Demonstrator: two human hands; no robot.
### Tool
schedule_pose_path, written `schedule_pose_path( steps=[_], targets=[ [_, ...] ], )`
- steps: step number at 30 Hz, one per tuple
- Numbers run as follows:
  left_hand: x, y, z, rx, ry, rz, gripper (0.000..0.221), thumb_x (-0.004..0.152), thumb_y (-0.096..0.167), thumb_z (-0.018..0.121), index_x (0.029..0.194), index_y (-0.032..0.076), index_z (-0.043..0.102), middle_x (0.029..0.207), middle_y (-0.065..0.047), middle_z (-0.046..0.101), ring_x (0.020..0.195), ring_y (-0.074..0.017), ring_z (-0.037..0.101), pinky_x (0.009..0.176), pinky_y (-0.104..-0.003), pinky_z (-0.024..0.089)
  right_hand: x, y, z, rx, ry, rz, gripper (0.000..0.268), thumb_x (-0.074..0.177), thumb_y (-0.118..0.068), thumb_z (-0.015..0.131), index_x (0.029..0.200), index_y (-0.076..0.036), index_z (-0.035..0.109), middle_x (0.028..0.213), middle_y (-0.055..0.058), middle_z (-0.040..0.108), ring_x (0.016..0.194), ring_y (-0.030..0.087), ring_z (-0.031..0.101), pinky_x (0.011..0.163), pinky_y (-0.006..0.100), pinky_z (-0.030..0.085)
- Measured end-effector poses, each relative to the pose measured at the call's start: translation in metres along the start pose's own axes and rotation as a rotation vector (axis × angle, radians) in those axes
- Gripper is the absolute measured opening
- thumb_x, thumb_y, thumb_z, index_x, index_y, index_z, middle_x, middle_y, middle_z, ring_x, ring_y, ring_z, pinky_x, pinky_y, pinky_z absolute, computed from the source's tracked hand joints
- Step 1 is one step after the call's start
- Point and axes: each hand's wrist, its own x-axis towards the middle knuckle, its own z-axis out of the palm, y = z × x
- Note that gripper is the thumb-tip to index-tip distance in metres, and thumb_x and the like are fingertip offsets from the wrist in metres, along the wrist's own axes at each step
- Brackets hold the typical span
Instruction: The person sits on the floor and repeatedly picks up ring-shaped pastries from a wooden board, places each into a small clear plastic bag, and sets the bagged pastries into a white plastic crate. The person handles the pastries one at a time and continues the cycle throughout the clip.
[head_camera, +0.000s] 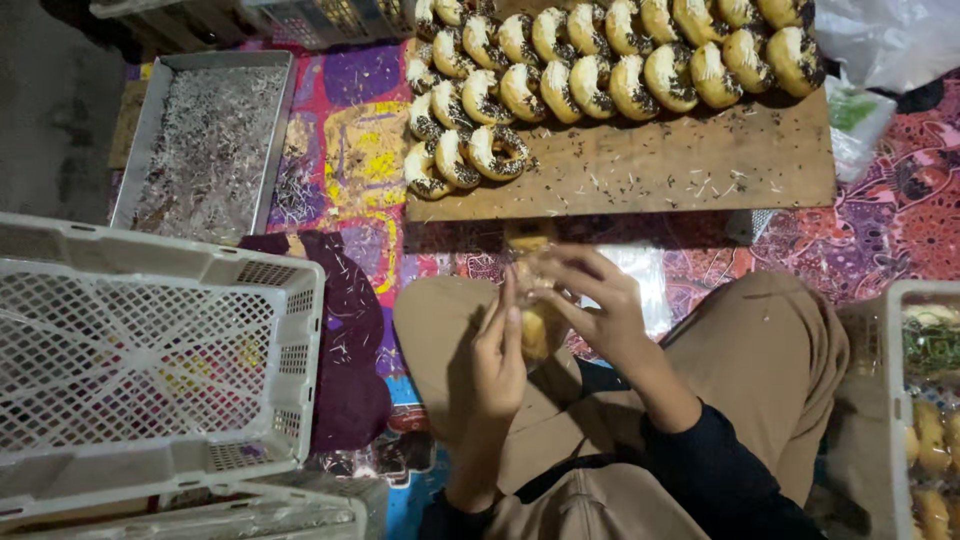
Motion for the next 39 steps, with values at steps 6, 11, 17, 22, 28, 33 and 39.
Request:
schedule_pose_path(
  steps=[6, 11, 17, 22, 28, 33, 39],
  targets=[
    [-0.002, -0.003, -0.018, 0.041, -0.093, -0.381, 0.041, 0.110, 0.031, 0.041, 0.147, 0.023, 0.056, 0.136, -0.004, 0.071, 0.124, -0.0196, 0.068, 0.098, -0.030, 0.051, -0.004, 0.065, -0.053, 0.388, 0.073, 0.212, 0.024, 0.085, 0.000, 0.075, 0.108, 0.007, 0.072, 0.111, 0.013, 0.070, 0.096, 0.019, 0.068, 0.084, 0.032, 0.056],
    [0.006, -0.030, -0.016, -0.661, 0.149, -0.572, 0.047, 0.114, 0.019, 0.043, 0.159, 0.011, 0.055, 0.130, -0.035, 0.052, 0.110, -0.0570, 0.030, 0.081, -0.038, 0.041, -0.015, 0.092, -0.136, -1.161, -0.078, 0.581, 0.085, 0.090, -0.024, 0.082, 0.138, 0.034, 0.042, 0.126, 0.052, 0.053, 0.123, 0.062, 0.052, 0.114, 0.061, 0.037],
    [-0.021, -0.019, 0.003, 0.158, 0.192, 0.132, 0.048, 0.113, 0.011, 0.037, 0.159, -0.001, 0.033, 0.162, -0.023, 0.041, 0.127, -0.0287, 0.065, 0.111, -0.040, 0.042, -0.063, 0.025, 0.006, -0.193, -0.260, 0.109, 0.132, 0.063, -0.022, 0.094, 0.155, 0.006, 0.004, 0.161, 0.033, 0.007, 0.149, 0.049, 0.015, 0.117, 0.054, 0.022],
    [-0.023, 0.000, -0.010, -0.143, 0.217, -0.086, 0.070, 0.103, 0.020, 0.052, 0.162, 0.000, 0.018, 0.152, -0.013, 0.051, 0.109, -0.0261, 0.070, 0.095, -0.035, 0.058, -0.035, 0.013, 0.036, 0.266, -0.166, 0.558, 0.124, 0.075, -0.022, 0.088, 0.167, -0.006, 0.007, 0.152, 0.015, 0.057, 0.127, 0.016, 0.062, 0.109, 0.032, 0.050],
    [0.025, -0.066, -0.004, -1.143, -0.326, -0.231, 0.039, 0.110, 0.027, 0.042, 0.126, -0.003, 0.061, 0.129, -0.014, 0.066, 0.119, -0.0174, 0.066, 0.105, -0.034, 0.052, -0.046, 0.002, 0.027, 0.480, -0.338, 0.727, 0.100, 0.082, -0.019, 0.085, 0.163, -0.006, 0.026, 0.155, 0.017, 0.049, 0.141, 0.021, 0.049, 0.117, 0.035, 0.040],
    [0.020, -0.101, 0.010, -1.120, -0.391, -0.275, 0.033, 0.114, 0.025, 0.048, 0.125, -0.004, 0.058, 0.118, -0.012, 0.065, 0.111, -0.0189, 0.065, 0.100, -0.034, 0.053, -0.054, 0.005, 0.033, 0.606, -0.386, 0.473, 0.100, 0.088, -0.020, 0.077, 0.165, -0.005, 0.014, 0.171, 0.016, 0.021, 0.154, 0.026, 0.025, 0.124, 0.040, 0.021],
    [0.006, -0.088, 0.011, -1.172, -0.177, -0.200, 0.036, 0.111, 0.032, 0.039, 0.117, 0.001, 0.056, 0.114, -0.013, 0.066, 0.106, -0.0227, 0.070, 0.095, -0.036, 0.058, -0.050, 0.004, 0.023, 0.534, -0.399, 0.399, 0.097, 0.091, -0.026, 0.074, 0.166, -0.005, 0.016, 0.173, 0.015, 0.021, 0.160, 0.028, 0.019, 0.128, 0.043, 0.015]
  ],
)
